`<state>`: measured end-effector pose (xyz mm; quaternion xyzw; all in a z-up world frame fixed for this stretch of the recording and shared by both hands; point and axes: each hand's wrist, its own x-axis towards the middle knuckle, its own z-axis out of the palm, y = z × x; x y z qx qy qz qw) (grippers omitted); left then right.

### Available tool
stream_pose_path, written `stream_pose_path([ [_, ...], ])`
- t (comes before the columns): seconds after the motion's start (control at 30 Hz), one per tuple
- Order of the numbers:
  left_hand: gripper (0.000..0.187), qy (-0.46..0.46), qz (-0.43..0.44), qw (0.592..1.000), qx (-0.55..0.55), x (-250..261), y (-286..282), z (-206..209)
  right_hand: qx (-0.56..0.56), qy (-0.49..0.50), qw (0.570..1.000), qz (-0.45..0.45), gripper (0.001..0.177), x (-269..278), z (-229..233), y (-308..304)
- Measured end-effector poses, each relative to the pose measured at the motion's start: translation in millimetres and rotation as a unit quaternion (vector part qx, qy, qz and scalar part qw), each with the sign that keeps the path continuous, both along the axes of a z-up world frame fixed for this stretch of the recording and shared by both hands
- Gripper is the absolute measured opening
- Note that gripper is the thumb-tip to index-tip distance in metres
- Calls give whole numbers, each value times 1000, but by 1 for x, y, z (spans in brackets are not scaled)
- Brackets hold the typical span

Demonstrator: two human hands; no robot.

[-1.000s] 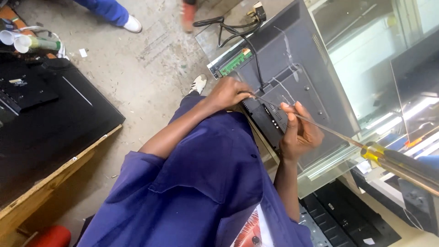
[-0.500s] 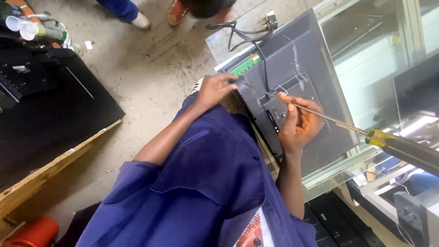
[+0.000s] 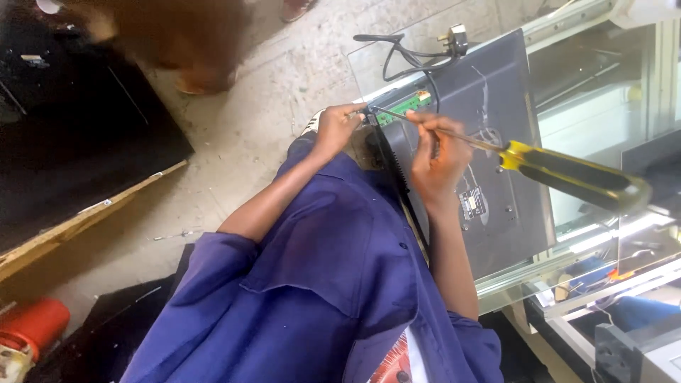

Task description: Unscrew the back panel of a television using a manual screwdriver.

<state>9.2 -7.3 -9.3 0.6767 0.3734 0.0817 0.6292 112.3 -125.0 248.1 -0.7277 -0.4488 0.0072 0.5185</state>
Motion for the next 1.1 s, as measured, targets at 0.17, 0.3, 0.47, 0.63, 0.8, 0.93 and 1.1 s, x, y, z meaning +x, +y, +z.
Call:
stream_pose_path([
  [0.17, 31, 18, -24, 999, 21, 0, 0, 0, -89, -4, 996, 6, 14, 3, -12, 8],
  [0.3, 32, 26, -20, 999, 27, 1, -2, 6, -109, 20, 994, 14, 16, 2, -18, 9],
  [0.47, 33, -2, -35, 999, 26, 4, 0, 4, -145, 9, 989, 13, 12, 7, -25, 7],
  [0.63, 32, -5, -47, 998, 35, 6, 1, 1, -141, 10, 990, 13, 13, 6, -30, 7],
  [0.8, 29, 7, -48, 998, 32, 5, 2, 8, -125, -43, 991, 38, 13, 4, -10, 15],
  [0.93, 30, -19, -62, 997, 31, 5, 3, 10, -184, -147, 971, 48, 4, 8, -14, 9],
  [1.1, 29, -27, -69, 997, 35, 5, 10, 32, -266, -166, 949, 15, 16, 6, -4, 13],
])
